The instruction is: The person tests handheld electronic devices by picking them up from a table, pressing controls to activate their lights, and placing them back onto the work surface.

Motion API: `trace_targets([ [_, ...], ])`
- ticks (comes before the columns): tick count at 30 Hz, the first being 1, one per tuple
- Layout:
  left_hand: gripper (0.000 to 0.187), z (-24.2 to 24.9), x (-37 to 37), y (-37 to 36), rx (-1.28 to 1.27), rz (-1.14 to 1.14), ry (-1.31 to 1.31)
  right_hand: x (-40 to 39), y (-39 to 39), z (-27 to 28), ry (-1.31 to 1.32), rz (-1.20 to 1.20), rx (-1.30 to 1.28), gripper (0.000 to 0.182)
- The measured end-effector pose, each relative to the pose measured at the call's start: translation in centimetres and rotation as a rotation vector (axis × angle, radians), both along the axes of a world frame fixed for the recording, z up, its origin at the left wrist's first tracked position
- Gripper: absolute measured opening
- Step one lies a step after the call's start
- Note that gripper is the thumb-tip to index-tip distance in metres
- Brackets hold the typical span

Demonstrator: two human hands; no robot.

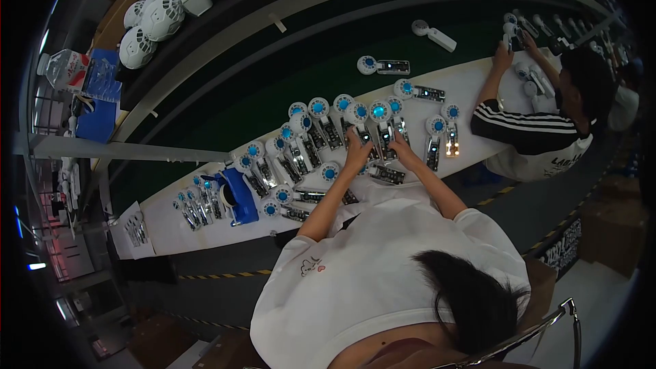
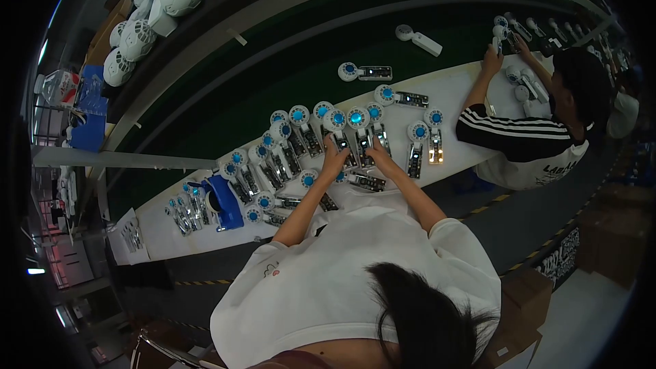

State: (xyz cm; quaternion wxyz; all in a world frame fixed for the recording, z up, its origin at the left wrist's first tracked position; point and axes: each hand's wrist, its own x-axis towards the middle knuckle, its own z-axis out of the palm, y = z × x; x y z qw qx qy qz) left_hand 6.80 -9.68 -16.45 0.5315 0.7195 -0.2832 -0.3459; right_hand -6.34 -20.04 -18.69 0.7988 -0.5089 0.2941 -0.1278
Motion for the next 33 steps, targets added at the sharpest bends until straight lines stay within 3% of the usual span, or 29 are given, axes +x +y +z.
trace_targets([
  [2,0.071,-1.6,0.3,-0.8,0.021,-0.005,-0.047,0.2,-0.7,-3.3,0.018,0.02,-0.207,0.068],
  [4,0.074,-2.1,0.5,-1.2,0.043,-0.007,-0.161,0.4,-0.4,-2.3,0.053,-0.023,-0.188,0.068],
  [7,0.076,-1.9,1.0,-1.6,0.021,-0.046,-0.024,0.9,-0.5,-2.5,0.074,-0.054,-0.152,0.066],
  [15,0.082,-3.4,1.4,-2.4,-0.008,-0.082,-0.155,2.0,-1.0,-3.3,0.012,-0.078,-0.12,0.058],
  [24,0.084,-3.6,0.6,-3.3,0.053,-0.054,-0.284,2.5,-1.1,-3.2,0.071,-0.066,-0.227,0.059],
  [26,0.084,-3.2,0.2,-3.7,0.071,-0.049,-0.304,2.8,-0.8,-2.1,0.248,-0.101,-0.428,0.055],
  [27,0.083,-3.2,-0.2,-3.8,0.101,-0.026,-0.376,3.0,-0.6,-2.1,0.25,-0.102,-0.428,0.055],
  [29,0.082,-3.2,-0.6,-4.1,0.131,-0.005,-0.448,3.5,-0.2,-2.1,0.173,-0.198,-0.771,0.056],
  [30,0.08,-3.3,-0.7,-4.1,0.086,0.022,-0.528,3.7,0.0,-2.4,0.174,-0.197,-0.769,0.056],
  [32,0.079,-3.4,-0.5,-4.3,0.04,0.051,-0.609,4.1,0.2,-2.9,0.536,-0.09,-0.91,0.056],
  [33,0.076,-2.8,-0.2,-4.3,0.041,0.054,-0.657,4.0,0.3,-2.7,0.536,-0.09,-0.91,0.056],
])
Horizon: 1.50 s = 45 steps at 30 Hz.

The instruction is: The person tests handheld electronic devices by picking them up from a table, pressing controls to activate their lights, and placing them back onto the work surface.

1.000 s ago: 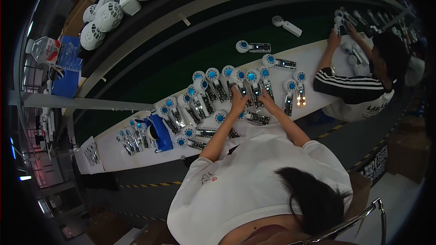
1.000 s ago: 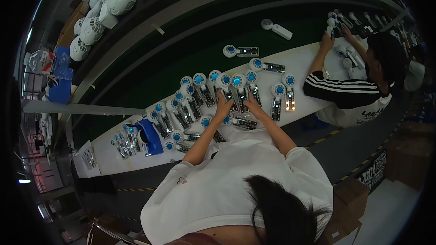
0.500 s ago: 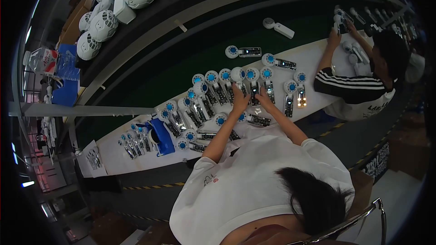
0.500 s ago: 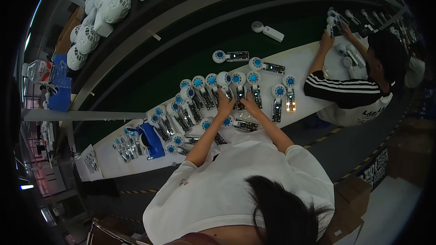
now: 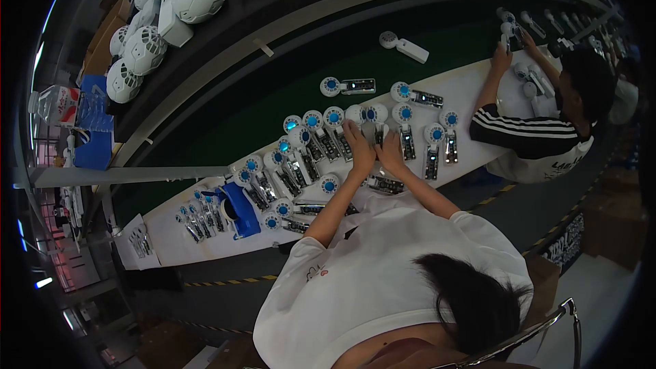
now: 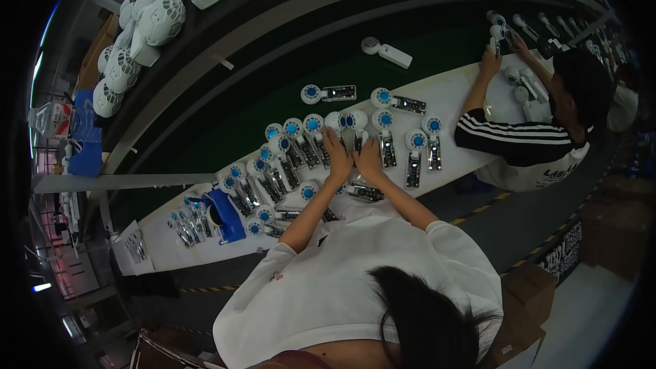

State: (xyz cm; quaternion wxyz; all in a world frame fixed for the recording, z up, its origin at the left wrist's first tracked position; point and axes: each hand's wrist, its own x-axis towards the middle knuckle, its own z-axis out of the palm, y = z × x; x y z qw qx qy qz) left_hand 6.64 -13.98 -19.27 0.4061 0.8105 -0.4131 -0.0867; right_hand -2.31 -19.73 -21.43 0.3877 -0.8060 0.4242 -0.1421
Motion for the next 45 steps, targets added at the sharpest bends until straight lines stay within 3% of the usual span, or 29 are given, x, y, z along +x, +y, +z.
trace_targets([
  [3,0.067,2.2,1.5,-0.6,-0.014,0.026,-0.108,0.0,-0.5,1.3,0.035,0.026,-0.128,0.053],
  [5,0.062,3.8,3.1,-1.6,-0.03,0.045,-0.168,0.3,-1.8,4.7,0.046,0.038,-0.204,0.038],
  [8,0.046,5.0,6.5,-4.1,0.153,0.138,-0.192,2.6,-6.9,12.0,0.221,0.02,-0.068,0.025],
  [10,0.053,5.0,8.6,-5.8,0.498,0.235,-0.216,4.5,-11.4,11.3,0.11,-0.069,-0.178,0.02],
  [12,0.058,3.8,9.7,-6.8,0.541,0.257,-0.243,6.1,-16.0,8.7,-0.042,-0.092,-0.538,0.024],
  [13,0.063,2.8,10.1,-7.4,0.588,0.279,-0.267,7.0,-18.3,7.4,-0.046,-0.093,-0.542,0.024],
  [15,0.066,0.0,11.0,-8.5,0.605,0.316,-0.296,8.4,-21.8,5.1,0.281,-0.059,-0.544,0.034],
  [18,0.071,-0.4,11.3,-9.6,0.639,0.424,-0.417,9.3,-24.0,3.0,0.344,0.022,-0.546,0.047],
  [20,0.076,2.9,12.0,-9.9,0.838,0.355,-0.019,10.0,-25.0,2.1,0.374,0.048,-0.52,0.053],
  [21,0.076,2.9,12.7,-10.0,0.84,0.358,-0.018,10.3,-25.3,1.9,0.409,0.072,-0.49,0.058],
  [23,0.075,1.9,14.8,-10.3,0.858,0.404,0.296,10.5,-25.4,2.5,0.355,0.128,-0.456,0.06],
  [24,0.075,0.5,15.5,-10.5,0.865,0.4,0.301,10.2,-25.3,2.7,0.304,0.177,-0.425,0.062],
  [26,0.075,-2.7,17.3,-11.6,0.765,0.64,0.556,10.2,-25.4,2.1,0.207,0.171,-0.369,0.057],
  [28,0.081,-3.3,18.6,-11.4,0.735,0.647,0.631,10.2,-25.3,3.4,0.111,0.164,-0.319,0.053],
  [30,0.082,-1.1,18.4,-10.6,0.429,0.844,0.967,9.8,-23.9,7.6,0.001,-0.021,0.325,0.041],
  [31,0.074,0.0,18.1,-10.5,0.409,0.889,0.923,9.1,-23.5,7.3,0.002,-0.026,0.328,0.041],
  [33,0.073,-2.1,18.5,-10.2,0.33,0.88,0.857,8.2,-22.7,6.9,-0.566,0.044,0.923,0.039],
  [34,0.072,-2.3,18.7,-10.1,0.248,0.872,0.792,7.9,-21.8,7.5,-0.569,0.048,0.923,0.039],
  [35,0.072,-2.6,18.5,-10.1,0.246,0.876,0.79,7.2,-20.7,8.1,-0.711,0.124,1.124,0.039],
  [36,0.071,-2.4,17.5,-10.2,-0.052,0.801,0.803,6.4,-19.4,9.1,-0.851,0.201,1.326,0.04],
  [37,0.071,-1.9,16.8,-10.4,-0.348,0.711,0.805,5.7,-17.8,10.8,-0.851,0.204,1.325,0.04],
  [39,0.068,2.3,14.9,-10.1,-0.269,0.661,0.655,4.8,-14.4,13.9,-0.881,0.186,1.248,0.044],
  [41,0.061,9.5,10.7,-8.6,-0.487,0.441,0.972,3.7,-12.4,15.0,-0.887,0.187,1.22,0.04],
  [42,0.061,10.6,9.4,-7.5,-0.486,0.437,0.973,3.1,-11.4,15.6,-0.866,0.178,1.186,0.041],
  [44,0.047,11.7,7.2,-5.0,-0.55,0.165,0.978,2.0,-8.9,16.0,-0.92,0.129,1.183,0.043],
  [45,0.047,11.5,6.4,-3.6,-0.55,0.165,0.98,1.5,-7.7,16.4,-0.951,0.114,1.176,0.044],
])
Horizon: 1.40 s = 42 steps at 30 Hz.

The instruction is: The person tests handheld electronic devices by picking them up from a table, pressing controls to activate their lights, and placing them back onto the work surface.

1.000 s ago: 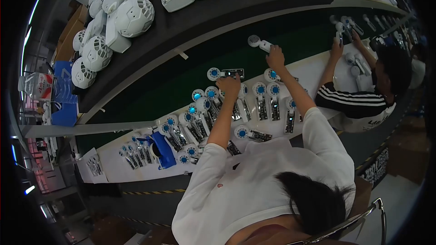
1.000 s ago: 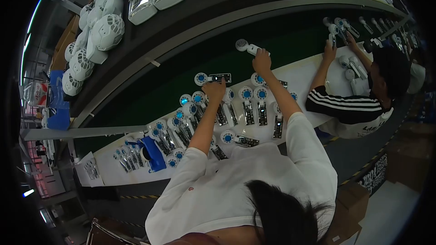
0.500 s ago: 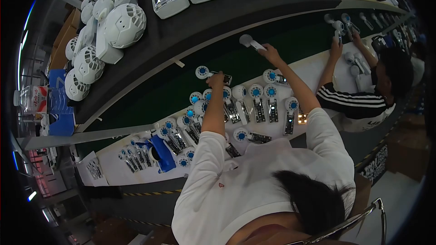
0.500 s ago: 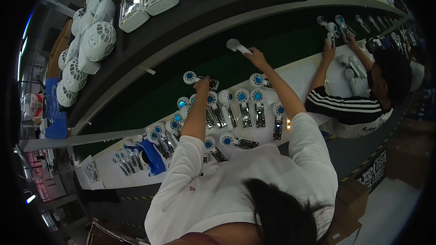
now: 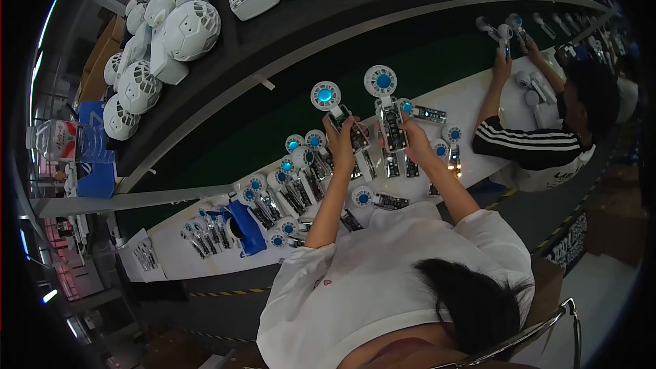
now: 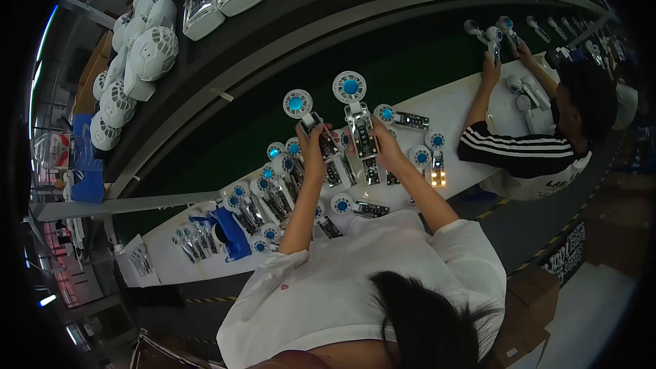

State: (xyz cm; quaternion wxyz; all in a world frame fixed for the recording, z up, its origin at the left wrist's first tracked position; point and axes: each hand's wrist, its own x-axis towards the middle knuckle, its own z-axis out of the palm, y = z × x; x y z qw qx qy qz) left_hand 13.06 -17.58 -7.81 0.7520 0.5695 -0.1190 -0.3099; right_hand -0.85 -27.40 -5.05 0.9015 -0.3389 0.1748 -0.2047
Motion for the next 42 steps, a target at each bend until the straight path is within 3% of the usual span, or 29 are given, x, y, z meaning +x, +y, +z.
trace_targets([
  [3,0.057,-0.2,-2.5,4.0,0.065,-0.143,-0.051,-1.6,2.8,0.9,0.092,-0.007,0.012,0.048],
  [7,0.06,7.1,-5.7,6.8,0.021,-0.205,0.055,-3.2,5.8,2.0,0.116,0.0,-0.026,0.053],
  [9,0.061,5.9,-6.0,8.0,0.032,-0.211,-0.174,-4.0,7.0,1.9,0.048,0.024,-0.008,0.056],
  [22,0.059,5.0,-8.0,12.6,-0.024,-0.214,0.017,-6.1,11.2,3.5,0.129,-0.011,-0.076,0.058],
  [28,0.056,4.6,-8.4,13.1,0.001,-0.209,-0.056,-6.3,12.0,3.5,0.153,-0.029,-0.064,0.049],
  [42,0.052,2.5,-8.8,13.4,0.029,-0.196,-0.037,-7.4,12.5,3.7,0.154,-0.007,0.021,0.058],
])
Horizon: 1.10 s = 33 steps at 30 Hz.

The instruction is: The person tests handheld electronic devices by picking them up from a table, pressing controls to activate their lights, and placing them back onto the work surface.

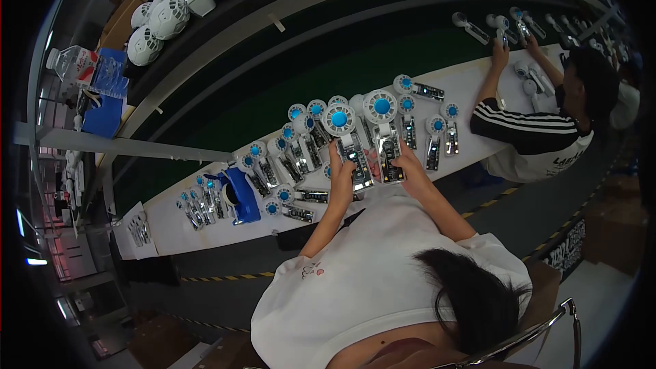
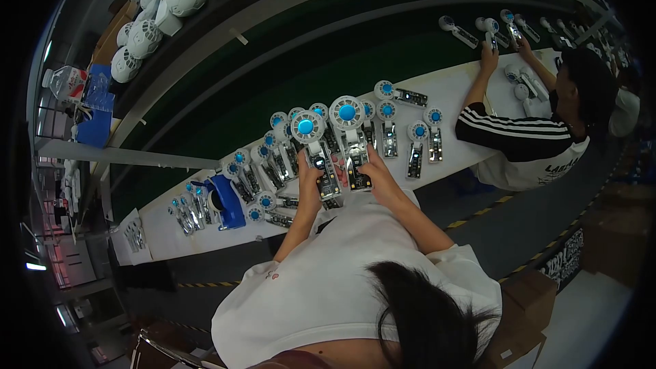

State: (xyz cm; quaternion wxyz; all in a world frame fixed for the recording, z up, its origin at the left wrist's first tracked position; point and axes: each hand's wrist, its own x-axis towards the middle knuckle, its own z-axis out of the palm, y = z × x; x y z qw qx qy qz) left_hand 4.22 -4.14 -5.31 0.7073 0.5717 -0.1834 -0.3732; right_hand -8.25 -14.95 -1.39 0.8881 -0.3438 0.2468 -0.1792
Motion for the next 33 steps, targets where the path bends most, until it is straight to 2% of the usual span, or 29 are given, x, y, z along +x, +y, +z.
trace_targets([
  [3,0.051,1.0,-0.2,-0.2,0.013,-0.018,0.012,0.0,-0.4,0.9,0.039,-0.008,0.06,0.053],
  [5,0.051,2.7,-0.5,-0.4,0.021,-0.036,0.017,0.0,-1.7,-0.7,0.005,-0.071,0.011,0.041],
  [6,0.052,3.7,-0.6,-0.4,0.003,-0.042,0.099,0.2,-2.9,-2.0,0.021,-0.132,-0.022,0.03],
  [8,0.053,4.0,-0.7,-0.5,-0.017,-0.052,0.183,0.7,-6.4,-3.6,0.209,-0.286,-0.103,0.033],
  [10,0.056,3.9,-0.6,-0.3,-0.002,-0.004,0.204,0.8,-11.9,-9.6,0.27,-0.515,-0.344,0.042],
  [12,0.057,3.7,-0.4,-0.1,-0.008,-0.002,0.206,0.6,-18.1,-13.0,0.781,-0.748,-0.565,0.05],
  [14,0.058,3.3,0.0,0.2,-0.012,0.006,0.207,-0.8,-24.6,-15.7,0.979,-0.643,-0.738,0.047],
  [16,0.058,2.9,0.3,0.4,0.001,0.015,0.204,-1.2,-30.9,-22.5,1.383,-0.803,-0.899,0.042],
  [20,0.056,2.9,0.7,0.4,0.018,0.065,0.219,-3.7,-36.6,-25.0,1.456,-0.695,-0.756,0.035],
  [21,0.055,2.7,0.8,0.5,0.024,0.069,0.224,-5.1,-38.3,-27.8,1.483,-0.61,-0.924,0.032],
  [22,0.055,2.6,0.9,0.5,0.032,0.07,0.229,-5.1,-38.2,-27.8,1.505,-0.52,-1.087,0.03],
  [23,0.055,2.6,1.0,0.5,0.035,0.073,0.231,-6.0,-40.0,-26.5,1.505,-0.514,-1.088,0.03],
  [24,0.055,2.6,1.0,0.4,0.038,0.074,0.235,-7.2,-41.5,-20.8,1.322,-0.173,-0.506,0.027],
  [25,0.055,2.7,1.0,0.4,0.043,0.073,0.239,-7.8,-41.8,-17.3,1.062,0.141,0.055,0.024],
  [26,0.055,2.6,1.0,0.3,0.049,0.07,0.24,-6.8,-40.1,-18.7,1.063,0.14,0.061,0.024],
  [27,0.054,2.6,1.0,0.2,0.057,0.087,0.237,-4.7,-36.8,-21.0,1.383,-0.239,-0.671,0.022],
  [28,0.054,2.5,0.9,0.0,0.065,0.104,0.233,-2.6,-33.4,-22.2,1.57,-0.652,-1.444,0.02],
  [30,0.053,2.1,0.9,-0.2,0.074,0.102,0.227,0.3,-26.9,-14.7,1.368,-0.537,-1.481,0.027],
  [32,0.052,1.8,1.0,-0.3,0.082,0.102,0.221,1.8,-22.7,-13.4,1.176,-0.322,-1.375,0.02],
  [33,0.051,1.7,1.0,-0.4,0.074,0.094,0.213,2.1,-20.2,-12.9,1.147,-0.244,-1.4,0.025],
])
